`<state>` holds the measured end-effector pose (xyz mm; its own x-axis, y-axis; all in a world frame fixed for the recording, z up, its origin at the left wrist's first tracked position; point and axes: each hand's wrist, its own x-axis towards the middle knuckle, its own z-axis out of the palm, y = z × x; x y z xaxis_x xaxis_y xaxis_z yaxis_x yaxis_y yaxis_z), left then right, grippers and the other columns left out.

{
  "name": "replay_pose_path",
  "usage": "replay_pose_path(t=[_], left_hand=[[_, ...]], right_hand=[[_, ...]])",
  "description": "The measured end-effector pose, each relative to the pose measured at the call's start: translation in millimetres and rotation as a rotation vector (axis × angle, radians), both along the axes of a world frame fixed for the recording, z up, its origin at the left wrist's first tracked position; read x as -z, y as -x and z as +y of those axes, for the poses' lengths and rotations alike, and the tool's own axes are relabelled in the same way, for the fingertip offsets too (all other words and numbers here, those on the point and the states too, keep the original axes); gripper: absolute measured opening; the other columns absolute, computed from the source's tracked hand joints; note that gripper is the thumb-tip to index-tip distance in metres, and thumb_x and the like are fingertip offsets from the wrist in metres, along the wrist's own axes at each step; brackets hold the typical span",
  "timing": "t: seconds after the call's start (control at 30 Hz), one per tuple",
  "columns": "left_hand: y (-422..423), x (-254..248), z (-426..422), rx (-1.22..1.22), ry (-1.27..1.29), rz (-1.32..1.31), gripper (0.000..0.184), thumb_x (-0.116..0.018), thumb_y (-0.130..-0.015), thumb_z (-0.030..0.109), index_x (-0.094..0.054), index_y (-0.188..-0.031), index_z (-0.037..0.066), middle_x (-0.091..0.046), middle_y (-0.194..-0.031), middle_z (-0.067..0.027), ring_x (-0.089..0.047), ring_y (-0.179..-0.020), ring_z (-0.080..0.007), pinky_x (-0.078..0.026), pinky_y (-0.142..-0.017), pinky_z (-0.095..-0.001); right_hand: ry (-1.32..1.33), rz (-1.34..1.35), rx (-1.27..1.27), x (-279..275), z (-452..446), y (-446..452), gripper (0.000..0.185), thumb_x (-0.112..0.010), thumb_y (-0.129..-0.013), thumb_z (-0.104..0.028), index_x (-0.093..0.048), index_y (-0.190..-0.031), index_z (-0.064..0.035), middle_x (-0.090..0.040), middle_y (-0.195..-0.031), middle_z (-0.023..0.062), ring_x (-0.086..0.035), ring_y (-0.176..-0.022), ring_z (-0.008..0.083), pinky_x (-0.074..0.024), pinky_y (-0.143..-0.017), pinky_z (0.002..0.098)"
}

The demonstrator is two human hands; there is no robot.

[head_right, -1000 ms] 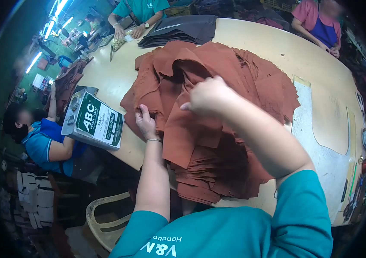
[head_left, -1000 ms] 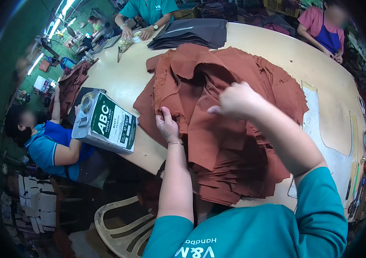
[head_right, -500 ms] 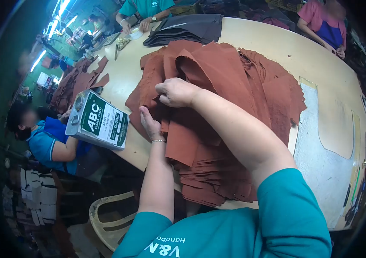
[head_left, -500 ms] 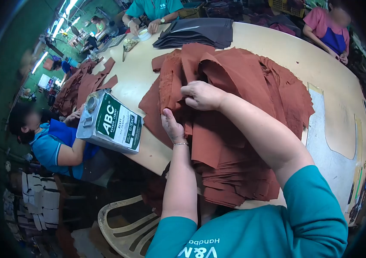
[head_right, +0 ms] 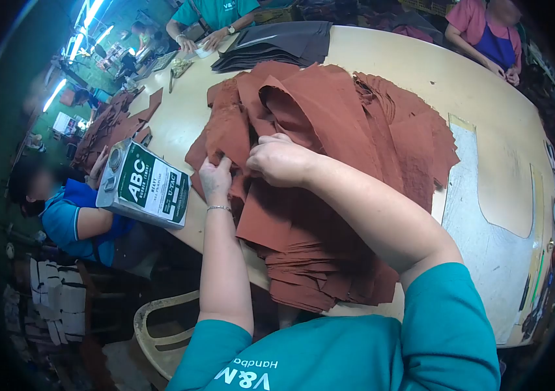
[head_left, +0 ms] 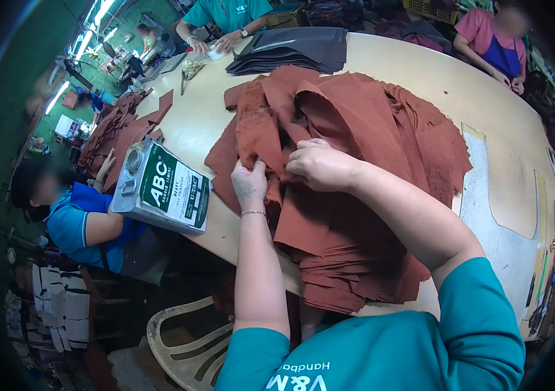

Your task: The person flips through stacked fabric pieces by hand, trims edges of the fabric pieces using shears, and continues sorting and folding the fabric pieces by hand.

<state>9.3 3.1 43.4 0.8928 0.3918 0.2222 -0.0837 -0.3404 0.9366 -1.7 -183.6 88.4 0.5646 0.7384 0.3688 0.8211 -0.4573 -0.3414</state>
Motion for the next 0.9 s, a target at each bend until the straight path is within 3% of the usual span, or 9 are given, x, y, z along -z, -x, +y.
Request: replay_pose_path(t=[0.03, 0.1, 0.17, 0.27, 0.43, 0.57, 0.63, 0.8, 0.9], left_hand=[[1, -3, 0, -0.067, -0.063, 0.000, 0.015, -0.058, -0.074, 0.009, -0.057, -0.083, -0.004, -0.061, -0.074, -0.0083, -0.057, -0.062, -0.0127, -0.046, -0.058, -0.0263], [2, -7, 4, -0.044, 0.262, -0.101, 0.024, -0.060, -0.076, 0.014, -0.057, -0.088, -0.006, -0.063, -0.078, -0.0082, -0.059, -0.069, -0.0146, -0.046, -0.062, -0.0270], [5, -12, 12, -0.064, -0.096, 0.083, 0.024, -0.059, -0.077, 0.012, -0.057, -0.092, -0.007, -0.063, -0.084, -0.0088, -0.059, -0.074, -0.0155, -0.046, -0.065, -0.0269], [-14, 11, 31, -0.048, 0.190, 0.075, 0.022, -0.056, -0.078, 0.009, -0.057, -0.092, -0.007, -0.062, -0.088, -0.0099, -0.059, -0.077, -0.0150, -0.046, -0.067, -0.0269], [-10, 11, 36, 0.150, 0.188, -0.043, 0.020, -0.053, -0.079, 0.007, -0.057, -0.096, -0.005, -0.061, -0.092, -0.0085, -0.058, -0.080, -0.0140, -0.045, -0.072, -0.0257], [-4, 9, 33, 0.230, 0.222, -0.094, 0.020, -0.052, -0.080, 0.006, -0.056, -0.097, -0.004, -0.061, -0.091, -0.0077, -0.058, -0.080, -0.0136, -0.045, -0.072, -0.0251], [0, 7, 24, 0.259, 0.257, -0.104, 0.019, -0.053, -0.079, 0.005, -0.056, -0.096, -0.003, -0.061, -0.090, -0.0068, -0.057, -0.079, -0.0132, -0.045, -0.071, -0.0250], [12, 3, 6, 0.218, 0.233, -0.110, 0.018, -0.054, -0.080, 0.006, -0.056, -0.096, -0.001, -0.058, -0.088, -0.0051, -0.054, -0.077, -0.0108, -0.043, -0.070, -0.0242], [12, 7, 8, 0.173, 0.102, -0.149, 0.018, -0.054, -0.081, 0.007, -0.055, -0.097, -0.001, -0.058, -0.088, -0.0044, -0.052, -0.080, -0.0106, -0.042, -0.072, -0.0253]], right_hand=[[-0.037, 0.008, -0.036, -3, -6, 5, 0.010, -0.058, -0.070, -0.013, -0.060, -0.078, -0.0077, -0.055, -0.077, 0.0034, -0.048, -0.081, 0.0225, -0.0374, -0.075, 0.0342], [-0.102, 0.025, -0.111, -10, -18, 17, 0.011, -0.058, -0.068, -0.011, -0.060, -0.078, -0.0076, -0.055, -0.078, 0.0028, -0.048, -0.081, 0.0224, -0.0375, -0.074, 0.0335], [0.008, 0.076, -0.142, -14, -27, 23, 0.013, -0.059, -0.066, -0.012, -0.062, -0.078, -0.0093, -0.056, -0.083, 0.0026, -0.048, -0.085, 0.0221, -0.0373, -0.075, 0.0343], [0.167, 0.110, -0.178, -18, -35, 31, 0.014, -0.060, -0.062, -0.011, -0.062, -0.076, -0.0103, -0.054, -0.087, 0.0027, -0.046, -0.086, 0.0219, -0.0370, -0.075, 0.0345], [0.538, 0.197, -0.192, -27, -46, 32, 0.022, -0.062, -0.057, -0.016, -0.064, -0.078, -0.0137, -0.053, -0.095, 0.0006, -0.043, -0.090, 0.0218, -0.0363, -0.078, 0.0354], [0.659, 0.453, -0.097, -52, -35, 34, 0.037, -0.056, -0.073, -0.046, -0.064, -0.081, -0.0114, -0.059, -0.087, 0.0050, -0.048, -0.093, 0.0250, -0.0377, -0.081, 0.0365], [0.576, 0.502, 0.076, -71, -19, 34, 0.057, -0.048, -0.074, -0.060, -0.062, -0.078, -0.0052, -0.061, -0.079, 0.0131, -0.056, -0.085, 0.0301, -0.0425, -0.075, 0.0400], [-0.115, 0.283, 0.459, -20, 37, -20, 0.055, -0.055, -0.076, -0.050, -0.058, -0.070, 0.0051, -0.059, -0.069, 0.0209, -0.059, -0.068, 0.0336, -0.0469, -0.065, 0.0399], [-0.312, 0.527, 0.536, -19, 48, -30, 0.056, -0.055, -0.075, -0.050, -0.059, -0.070, 0.0056, -0.059, -0.065, 0.0200, -0.060, -0.060, 0.0298, -0.0476, -0.060, 0.0377]])
